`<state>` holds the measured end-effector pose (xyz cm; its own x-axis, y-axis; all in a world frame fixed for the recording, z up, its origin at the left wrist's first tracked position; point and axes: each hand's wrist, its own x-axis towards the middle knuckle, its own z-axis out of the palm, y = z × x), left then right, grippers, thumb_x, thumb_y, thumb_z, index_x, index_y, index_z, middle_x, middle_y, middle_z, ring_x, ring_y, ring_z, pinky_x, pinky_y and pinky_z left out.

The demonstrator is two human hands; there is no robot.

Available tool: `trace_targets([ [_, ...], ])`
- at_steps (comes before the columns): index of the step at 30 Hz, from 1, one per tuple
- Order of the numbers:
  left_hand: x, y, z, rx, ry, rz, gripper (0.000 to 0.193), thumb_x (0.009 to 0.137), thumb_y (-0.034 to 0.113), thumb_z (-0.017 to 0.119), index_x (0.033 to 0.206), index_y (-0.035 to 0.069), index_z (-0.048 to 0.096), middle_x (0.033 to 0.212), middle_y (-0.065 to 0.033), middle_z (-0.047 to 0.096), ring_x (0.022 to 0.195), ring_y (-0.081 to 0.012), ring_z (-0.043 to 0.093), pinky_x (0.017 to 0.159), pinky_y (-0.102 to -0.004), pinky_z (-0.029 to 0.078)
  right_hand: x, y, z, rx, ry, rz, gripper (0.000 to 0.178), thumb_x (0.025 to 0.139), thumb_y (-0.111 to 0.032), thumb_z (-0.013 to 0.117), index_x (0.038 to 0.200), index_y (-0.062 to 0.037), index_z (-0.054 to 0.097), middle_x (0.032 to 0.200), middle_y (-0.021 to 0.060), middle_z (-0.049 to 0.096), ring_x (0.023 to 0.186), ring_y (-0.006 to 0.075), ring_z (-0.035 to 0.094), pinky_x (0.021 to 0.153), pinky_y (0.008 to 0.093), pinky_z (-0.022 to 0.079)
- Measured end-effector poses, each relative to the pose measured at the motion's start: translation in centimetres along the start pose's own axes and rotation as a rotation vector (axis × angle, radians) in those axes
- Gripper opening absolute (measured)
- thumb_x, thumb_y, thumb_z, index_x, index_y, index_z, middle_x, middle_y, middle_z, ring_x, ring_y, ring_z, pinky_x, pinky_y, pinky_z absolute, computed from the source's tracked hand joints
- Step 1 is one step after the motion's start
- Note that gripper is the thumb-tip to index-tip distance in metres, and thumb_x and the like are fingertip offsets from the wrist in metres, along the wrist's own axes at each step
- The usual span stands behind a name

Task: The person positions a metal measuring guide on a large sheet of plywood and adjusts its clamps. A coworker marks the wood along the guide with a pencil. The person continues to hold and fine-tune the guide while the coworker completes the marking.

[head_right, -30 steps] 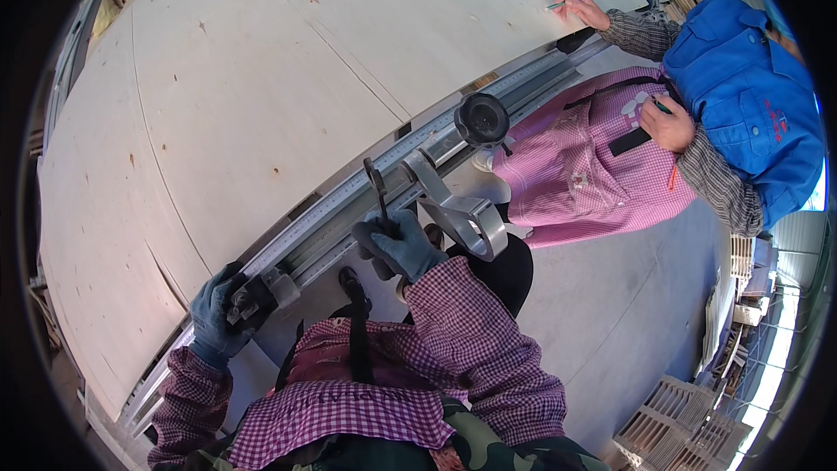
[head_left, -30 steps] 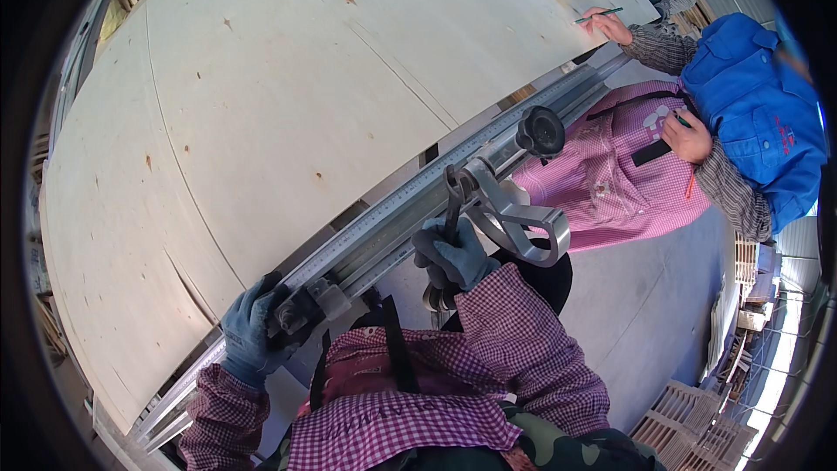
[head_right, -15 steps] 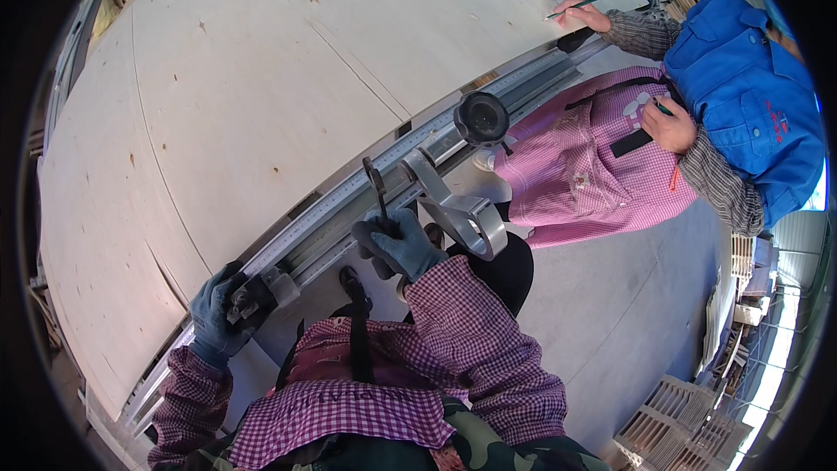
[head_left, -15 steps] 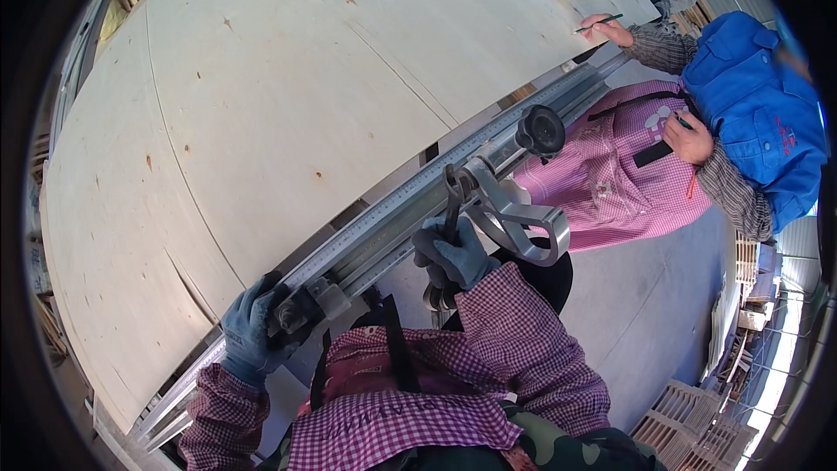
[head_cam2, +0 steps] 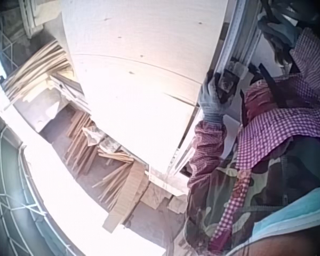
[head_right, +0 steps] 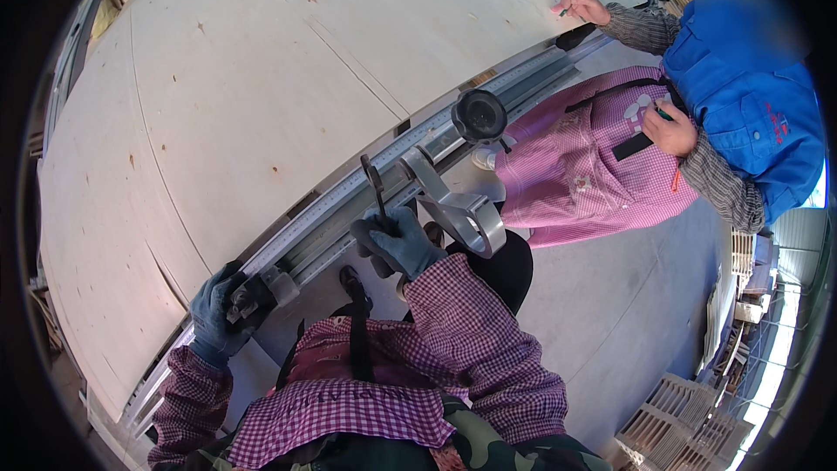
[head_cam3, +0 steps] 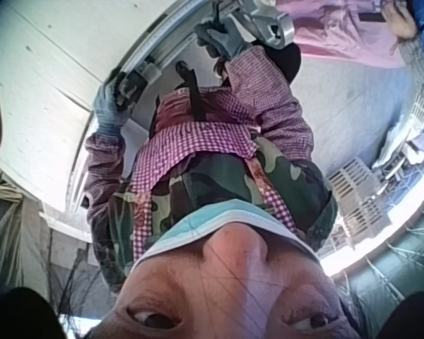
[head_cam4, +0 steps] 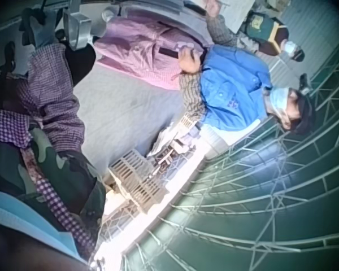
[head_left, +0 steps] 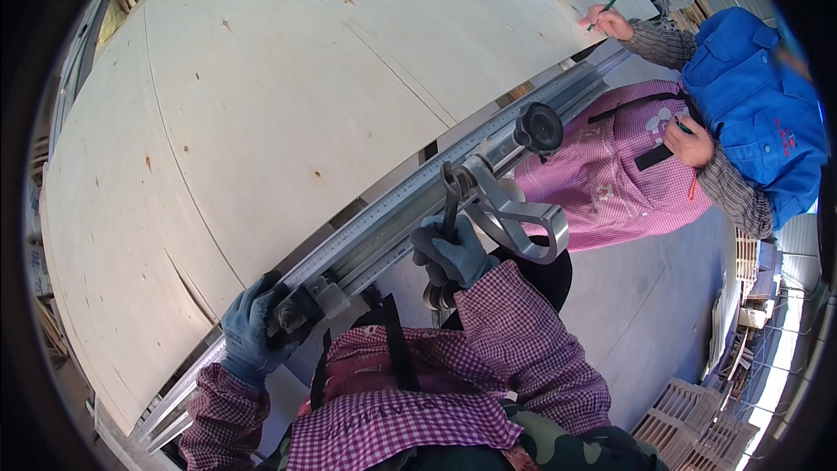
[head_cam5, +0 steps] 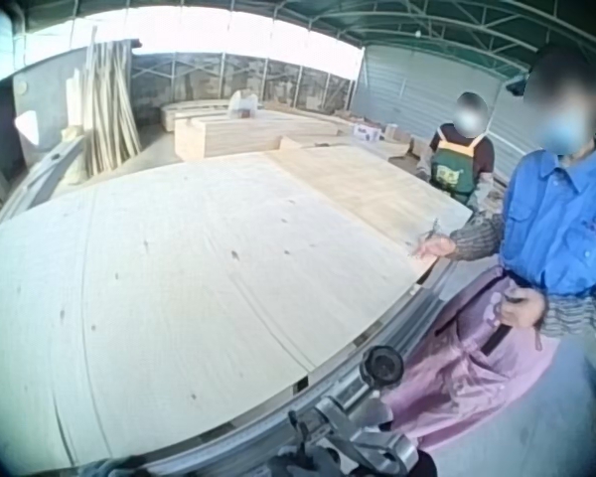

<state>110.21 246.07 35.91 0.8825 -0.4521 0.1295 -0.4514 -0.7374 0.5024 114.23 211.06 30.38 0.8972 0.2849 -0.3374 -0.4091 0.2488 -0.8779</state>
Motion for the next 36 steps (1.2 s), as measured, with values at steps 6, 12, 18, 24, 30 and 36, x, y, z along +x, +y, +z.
trace_targets([
  [6,0.6,0.7,-0.7,-0.002,-0.01,-0.004,0.069,0.063,0.029,0.086,0.121,0.005,0.056,0.126,-0.0193,0.061,0.106,-0.037,0.065,0.088,-0.0445,0.054,0.0,-0.5,-0.4,0.012,0.01,0.013,0.024,0.091,-0.007,0.055,0.113,0.0024,0.059,0.08,0.0188,0.067,0.054,0.021,0.062,0.041,0.0306,0.048],
  [12,1.3,1.8,-2.0,0.018,-0.009,-0.055,0.062,0.066,0.029,0.083,0.118,0.005,0.059,0.126,-0.0187,0.062,0.105,-0.0365,0.065,0.087,-0.0446,0.053,0.0,-1.2,-0.9,0.117,0.041,0.065,0.015,0.093,-0.013,0.063,0.104,-0.0022,0.064,0.076,0.0104,0.067,0.049,0.0147,0.058,0.04,0.0279,0.043],
  [18,1.8,1.4,-2.6,-0.017,-0.042,-0.022,0.07,0.068,0.037,0.081,0.126,0.006,0.057,0.129,-0.0168,0.06,0.107,-0.0345,0.064,0.09,-0.0426,0.053,-0.5,-2.7,-1.6,0.131,0.011,-0.01,0.021,0.095,-0.013,0.061,0.109,0.0012,0.064,0.077,0.0117,0.067,0.055,0.016,0.061,0.048,0.027,0.048],
  [24,0.6,0.7,-1.0,-0.066,-0.02,-0.032,0.073,0.067,0.036,0.085,0.129,0.008,0.056,0.131,-0.0155,0.059,0.111,-0.0338,0.064,0.093,-0.0423,0.053,-0.1,-1.1,-2.4,0.163,-0.082,-0.052,0.022,0.097,-0.014,0.059,0.111,0.0022,0.063,0.078,0.0131,0.066,0.053,0.0156,0.06,0.043,0.0256,0.045],
  [30,0.1,1.8,-0.6,-0.023,-0.012,-0.138,0.072,0.069,0.032,0.085,0.13,0.007,0.056,0.135,-0.0156,0.058,0.122,-0.0337,0.058,0.101,-0.0437,0.048,-0.5,-1.4,-0.3,0.023,0.101,-0.049,0.019,0.098,-0.015,0.059,0.105,0.002,0.064,0.077,0.0119,0.066,0.049,0.0129,0.058,0.039,0.0247,0.042],
  [36,-0.4,2.9,-0.6,-0.001,0.047,-0.202,0.072,0.069,0.029,0.086,0.131,0.008,0.056,0.138,-0.0155,0.055,0.127,-0.0362,0.054,0.104,-0.0471,0.045,-1.1,-2.7,-0.3,-0.103,0.001,-0.078,0.017,0.095,-0.012,0.06,0.102,0.0036,0.063,0.076,0.0116,0.066,0.055,0.0147,0.061,0.045,0.0262,0.046],
])
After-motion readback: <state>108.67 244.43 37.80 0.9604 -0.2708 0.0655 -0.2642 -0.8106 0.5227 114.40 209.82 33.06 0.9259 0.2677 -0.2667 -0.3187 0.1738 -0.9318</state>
